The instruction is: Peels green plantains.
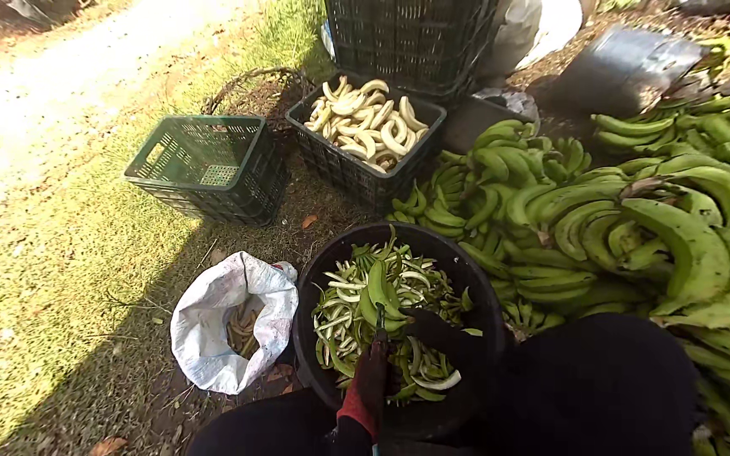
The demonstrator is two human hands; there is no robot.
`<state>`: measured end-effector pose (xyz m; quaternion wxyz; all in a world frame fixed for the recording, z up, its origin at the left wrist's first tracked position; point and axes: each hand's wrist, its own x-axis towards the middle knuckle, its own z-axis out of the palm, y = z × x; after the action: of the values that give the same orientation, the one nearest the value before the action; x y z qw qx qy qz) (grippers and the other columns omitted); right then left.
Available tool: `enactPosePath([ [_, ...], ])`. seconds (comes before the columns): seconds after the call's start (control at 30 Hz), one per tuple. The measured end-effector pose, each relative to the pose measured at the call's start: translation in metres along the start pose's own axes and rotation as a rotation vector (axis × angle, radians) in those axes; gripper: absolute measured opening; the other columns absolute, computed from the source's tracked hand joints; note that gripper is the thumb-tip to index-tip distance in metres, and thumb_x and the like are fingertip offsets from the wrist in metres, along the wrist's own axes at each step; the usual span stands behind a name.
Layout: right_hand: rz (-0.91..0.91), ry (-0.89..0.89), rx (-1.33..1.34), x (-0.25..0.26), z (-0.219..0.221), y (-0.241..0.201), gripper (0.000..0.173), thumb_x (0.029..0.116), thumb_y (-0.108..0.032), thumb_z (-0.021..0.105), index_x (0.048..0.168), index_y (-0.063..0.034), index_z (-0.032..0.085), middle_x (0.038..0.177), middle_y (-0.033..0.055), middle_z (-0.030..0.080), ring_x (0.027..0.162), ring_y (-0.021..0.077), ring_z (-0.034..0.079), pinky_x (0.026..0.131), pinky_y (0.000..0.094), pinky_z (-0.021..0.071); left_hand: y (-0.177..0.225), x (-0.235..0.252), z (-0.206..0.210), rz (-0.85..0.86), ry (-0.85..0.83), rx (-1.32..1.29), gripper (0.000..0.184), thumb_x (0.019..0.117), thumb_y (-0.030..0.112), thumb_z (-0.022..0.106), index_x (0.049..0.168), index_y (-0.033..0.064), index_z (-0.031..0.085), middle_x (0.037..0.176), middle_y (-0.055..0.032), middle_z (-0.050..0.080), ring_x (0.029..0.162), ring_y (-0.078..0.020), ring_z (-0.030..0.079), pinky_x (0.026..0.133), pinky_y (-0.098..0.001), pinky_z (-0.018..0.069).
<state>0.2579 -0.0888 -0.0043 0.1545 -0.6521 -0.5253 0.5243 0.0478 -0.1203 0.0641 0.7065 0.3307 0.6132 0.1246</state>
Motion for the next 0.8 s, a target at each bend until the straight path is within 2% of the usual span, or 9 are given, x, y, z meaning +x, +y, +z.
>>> enactPosePath([
  [0.07,0.023,0.017,0.042,-0.001,-0.007,-0.005,0.054,0.0980,-0.028,0.064,0.148,-0.0111,0.052,0.138,0.0174,0.061,0.124,0.0308,0.060,0.107,0.0517,0.0453,-0.009,0.005,0.013,0.015,0.005,-0.045,0.067,0.1047,0.066,0.033,0.125,0.0093,0.063,0.077,-0.0113,0.066,0.058,-0.0198,0.064,0.052,-0.0341,0.0563],
  [0.1,0.027,0.029,0.058,0.004,-0.007,0.000,0.055,0.0968,-0.030,0.064,0.147,-0.0125,0.053,0.135,0.0162,0.062,0.120,0.0293,0.062,0.104,0.0508,0.0487,-0.014,0.008,0.018,0.023,0.003,-0.053,0.067,0.1047,0.066,0.033,0.125,0.0096,0.063,0.077,-0.0114,0.066,0.057,-0.0199,0.064,0.051,-0.0341,0.0562],
  [0.17,0.047,0.016,0.120,0.002,-0.010,-0.001,0.054,0.0987,-0.028,0.063,0.149,-0.0110,0.050,0.135,0.0178,0.062,0.117,0.0297,0.063,0.101,0.0500,0.0499,-0.020,0.012,0.024,0.019,0.006,-0.047,0.067,0.1039,0.067,0.034,0.127,0.0112,0.062,0.078,-0.0116,0.067,0.058,-0.0204,0.065,0.052,-0.0345,0.0569],
  [0.3,0.051,0.026,0.165,0.006,-0.011,0.002,0.054,0.0986,-0.028,0.063,0.148,-0.0096,0.051,0.131,0.0179,0.063,0.114,0.0285,0.065,0.100,0.0480,0.0515,-0.018,0.014,0.031,0.013,0.032,-0.049,0.068,0.1035,0.068,0.034,0.125,0.0110,0.063,0.079,-0.0118,0.066,0.059,-0.0204,0.065,0.054,-0.0348,0.0577],
  [0.37,0.065,0.024,0.191,0.004,-0.014,-0.001,0.055,0.0982,-0.027,0.064,0.148,-0.0091,0.050,0.135,0.0186,0.062,0.119,0.0298,0.062,0.103,0.0501,0.0485,-0.016,0.014,0.032,0.006,0.018,-0.058,0.067,0.1039,0.067,0.033,0.125,0.0111,0.063,0.078,-0.0114,0.066,0.059,-0.0204,0.065,0.054,-0.0353,0.0575],
  [0.47,0.067,0.038,0.209,0.016,-0.009,0.013,0.054,0.0978,-0.031,0.064,0.147,-0.0120,0.051,0.130,0.0175,0.064,0.113,0.0303,0.065,0.099,0.0524,0.0513,-0.019,0.018,0.035,0.001,0.032,-0.071,0.068,0.1032,0.068,0.034,0.126,0.0107,0.062,0.077,-0.0122,0.066,0.059,-0.0211,0.065,0.053,-0.0357,0.0572],
  [0.63,0.057,0.072,0.241,0.024,-0.005,0.022,0.053,0.0980,-0.035,0.063,0.145,-0.0145,0.053,0.120,0.0136,0.069,0.101,0.0260,0.068,0.092,0.0495,0.0543,-0.011,0.018,0.044,-0.019,0.057,-0.075,0.065,0.1052,0.065,0.034,0.125,0.0094,0.061,0.075,-0.0112,0.064,0.057,-0.0198,0.063,0.053,-0.0343,0.0564],
  [0.8,0.070,0.081,0.235,0.016,-0.006,0.009,0.051,0.0999,-0.028,0.061,0.146,-0.0072,0.052,0.126,0.0199,0.065,0.112,0.0299,0.065,0.100,0.0498,0.0501,-0.013,0.037,0.051,-0.022,0.128,-0.072,0.059,0.1052,0.062,0.040,0.122,0.0090,0.061,0.076,-0.0105,0.062,0.055,-0.0188,0.061,0.052,-0.0338,0.0558],
])
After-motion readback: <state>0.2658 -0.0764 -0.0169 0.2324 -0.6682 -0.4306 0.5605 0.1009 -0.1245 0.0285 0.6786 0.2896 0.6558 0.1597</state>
